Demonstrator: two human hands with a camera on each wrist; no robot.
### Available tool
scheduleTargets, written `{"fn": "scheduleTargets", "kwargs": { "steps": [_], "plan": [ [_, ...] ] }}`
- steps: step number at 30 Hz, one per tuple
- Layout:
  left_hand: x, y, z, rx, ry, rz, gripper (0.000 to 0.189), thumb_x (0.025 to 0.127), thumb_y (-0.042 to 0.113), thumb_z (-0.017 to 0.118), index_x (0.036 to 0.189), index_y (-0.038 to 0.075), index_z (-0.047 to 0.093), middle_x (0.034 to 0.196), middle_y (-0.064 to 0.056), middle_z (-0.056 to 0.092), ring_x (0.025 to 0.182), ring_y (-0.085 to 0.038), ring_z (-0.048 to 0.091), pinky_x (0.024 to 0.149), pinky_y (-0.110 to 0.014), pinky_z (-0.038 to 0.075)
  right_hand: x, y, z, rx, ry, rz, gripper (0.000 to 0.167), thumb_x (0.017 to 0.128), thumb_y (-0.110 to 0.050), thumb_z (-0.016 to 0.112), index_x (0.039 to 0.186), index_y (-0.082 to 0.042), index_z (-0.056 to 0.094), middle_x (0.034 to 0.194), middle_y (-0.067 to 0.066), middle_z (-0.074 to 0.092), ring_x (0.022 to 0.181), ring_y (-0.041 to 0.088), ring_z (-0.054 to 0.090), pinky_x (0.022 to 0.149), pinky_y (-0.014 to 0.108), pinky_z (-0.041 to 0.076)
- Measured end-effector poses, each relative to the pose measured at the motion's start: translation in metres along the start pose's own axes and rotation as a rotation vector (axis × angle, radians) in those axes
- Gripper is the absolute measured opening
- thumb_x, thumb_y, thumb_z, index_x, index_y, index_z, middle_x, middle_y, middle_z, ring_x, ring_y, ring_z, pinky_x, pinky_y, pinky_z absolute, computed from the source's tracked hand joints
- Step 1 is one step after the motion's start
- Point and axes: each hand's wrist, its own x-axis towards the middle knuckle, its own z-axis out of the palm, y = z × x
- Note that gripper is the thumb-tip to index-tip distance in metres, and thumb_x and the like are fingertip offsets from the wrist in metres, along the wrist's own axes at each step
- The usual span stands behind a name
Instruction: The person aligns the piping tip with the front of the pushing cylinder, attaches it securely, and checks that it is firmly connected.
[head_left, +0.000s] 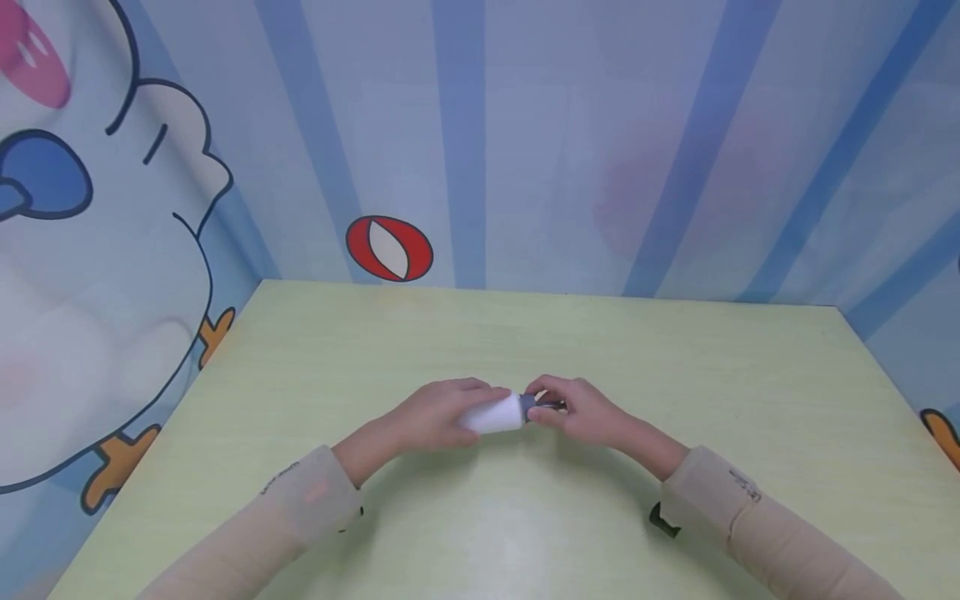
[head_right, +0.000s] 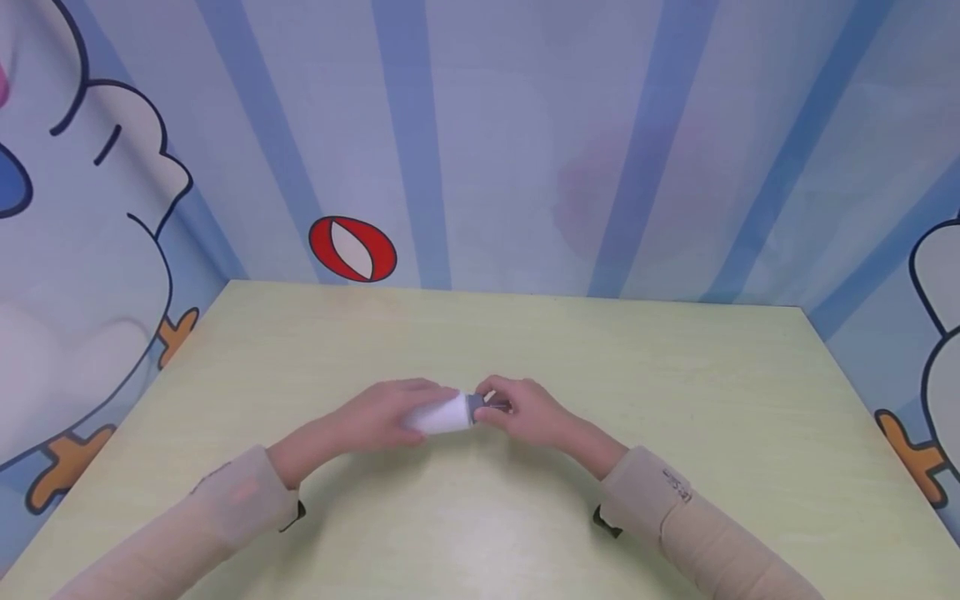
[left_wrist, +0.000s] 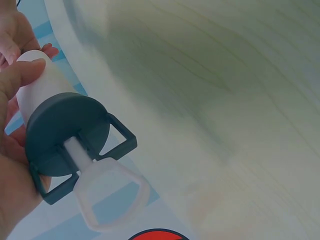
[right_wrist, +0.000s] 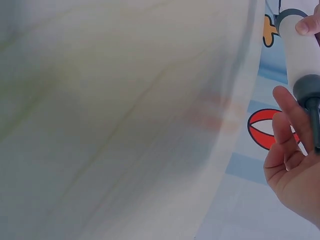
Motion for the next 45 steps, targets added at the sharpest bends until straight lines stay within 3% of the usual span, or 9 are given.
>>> {"fn": "scheduleTargets", "kwargs": {
  "steps": [9,13,20,24,31,38,45],
  "plan": [
    [0.0007,-0.0006,-0.0004,0.0,0.009,0.026,0.06,0.077,0.019,0.066,0.132,0.022,0.041,0.122,-0.002,0.052,0.101,-0.015,0.052,0.081,-0.031,0.045,0.0003,-0.0028,-0.0025,0.015,0.005,-0.001,0.032,0.08,-0.021,0.064,0.108,-0.012,0.051,0.089,0.001,0.06,0.075,0.013,0.049,0.062,0.023,0.042],
    [0.0007,-0.0001,-0.0013,-0.002,0.011,0.028,0.06,0.077,0.017,0.067,0.132,0.021,0.042,0.121,-0.002,0.053,0.101,-0.016,0.052,0.081,-0.031,0.046,0.0008,-0.0016,-0.0029,0.021,0.003,-0.001,0.028,0.08,-0.019,0.064,0.102,-0.011,0.049,0.086,0.002,0.062,0.074,0.013,0.052,0.063,0.025,0.042],
    [0.0,0.0013,-0.0011,0.033,0.013,0.04,0.06,0.077,0.018,0.066,0.132,0.022,0.042,0.123,-0.002,0.052,0.104,-0.017,0.052,0.082,-0.032,0.046,0.0007,0.0018,-0.0028,0.012,0.005,0.013,0.028,0.085,-0.03,0.056,0.099,-0.006,0.058,0.09,0.007,0.066,0.079,0.012,0.061,0.064,0.023,0.046],
    [-0.0006,0.0028,-0.0031,0.046,0.028,0.062,0.058,0.077,0.018,0.066,0.131,0.02,0.043,0.121,-0.004,0.053,0.103,-0.019,0.053,0.081,-0.033,0.047,0.0006,0.002,-0.0041,0.0,0.015,0.007,0.034,0.085,-0.031,0.056,0.106,-0.004,0.06,0.09,0.006,0.066,0.079,0.011,0.06,0.063,0.022,0.047],
    [-0.0004,0.0021,-0.0047,0.05,0.037,0.063,0.058,0.077,0.017,0.065,0.131,0.019,0.044,0.12,-0.005,0.054,0.102,-0.019,0.054,0.081,-0.033,0.047,-0.0001,-0.0036,-0.0078,0.009,0.057,-0.023,0.049,0.077,-0.021,0.068,0.119,-0.005,0.049,0.106,0.008,0.058,0.087,0.018,0.052,0.07,0.028,0.045],
    [-0.0009,0.0038,-0.0057,0.032,0.035,0.065,0.058,0.077,0.016,0.065,0.131,0.018,0.044,0.12,-0.005,0.054,0.101,-0.019,0.054,0.081,-0.033,0.047,-0.0002,-0.0034,-0.0068,0.015,0.077,-0.034,0.027,0.076,-0.013,0.068,0.1,-0.01,0.055,0.092,0.001,0.057,0.079,0.015,0.048,0.065,0.027,0.042],
    [-0.0005,0.0037,-0.003,0.024,0.042,0.065,0.057,0.077,0.014,0.064,0.131,0.018,0.044,0.12,-0.005,0.054,0.101,-0.019,0.054,0.081,-0.033,0.047,-0.0005,-0.0021,-0.0061,0.026,0.073,-0.006,0.02,0.084,-0.02,0.059,0.1,-0.009,0.055,0.086,0.003,0.062,0.075,0.014,0.052,0.061,0.025,0.04]
  ]
}}
